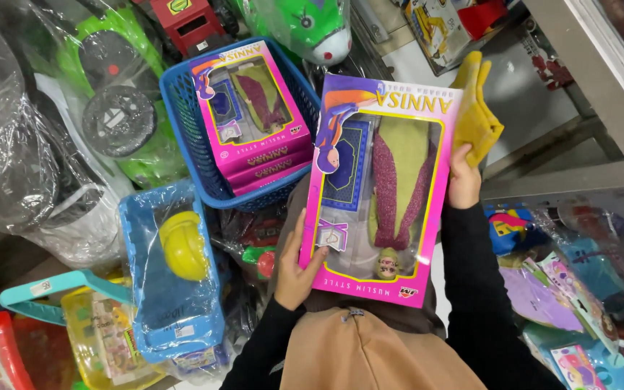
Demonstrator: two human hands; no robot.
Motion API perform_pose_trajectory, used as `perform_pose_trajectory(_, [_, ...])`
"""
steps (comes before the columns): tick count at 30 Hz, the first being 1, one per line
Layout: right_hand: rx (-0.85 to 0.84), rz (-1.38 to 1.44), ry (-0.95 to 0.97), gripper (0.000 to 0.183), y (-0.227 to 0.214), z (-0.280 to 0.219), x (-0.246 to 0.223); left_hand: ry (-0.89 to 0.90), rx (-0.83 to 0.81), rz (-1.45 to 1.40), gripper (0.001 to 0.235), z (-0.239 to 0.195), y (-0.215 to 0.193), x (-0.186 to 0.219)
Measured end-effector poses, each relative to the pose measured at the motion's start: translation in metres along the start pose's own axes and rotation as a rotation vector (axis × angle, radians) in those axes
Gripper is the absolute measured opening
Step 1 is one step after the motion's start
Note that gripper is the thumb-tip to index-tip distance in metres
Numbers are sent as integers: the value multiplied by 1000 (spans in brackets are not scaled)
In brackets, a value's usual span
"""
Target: Cleaning and wiping down toy boxes and toy accessories in a store.
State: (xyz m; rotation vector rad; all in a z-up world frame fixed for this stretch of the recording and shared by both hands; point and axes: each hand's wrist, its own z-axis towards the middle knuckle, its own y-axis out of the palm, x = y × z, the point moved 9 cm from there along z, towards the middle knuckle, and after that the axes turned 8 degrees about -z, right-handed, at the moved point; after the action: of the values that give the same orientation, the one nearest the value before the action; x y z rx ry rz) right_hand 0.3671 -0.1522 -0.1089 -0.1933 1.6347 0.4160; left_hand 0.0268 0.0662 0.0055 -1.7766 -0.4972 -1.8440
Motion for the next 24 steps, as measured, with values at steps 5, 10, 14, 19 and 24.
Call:
perform_pose_trajectory(5, [-175, -332, -74, 52, -11, -117, 36, -66, 71, -43, 76, -9, -4, 1])
perform_pose_trajectory(10, [-202, -301, -70, 56, -1, -135, 16, -43, 85, 15, 74, -30, -10, -4])
perform_pose_trajectory(14, [-84, -168, -127, 37, -27, -52, 32, -81, 52, -49, 75, -27, -7, -3])
perform_pose_trajectory(19, [85, -57, -206, 40, -26, 7, -30, -89, -57, -53, 74, 2, -29, -15])
perform_pose_trajectory(24, [26, -1, -192, 42, -54, 5, -83, -74, -305, -138, 71, 69, -59, -28])
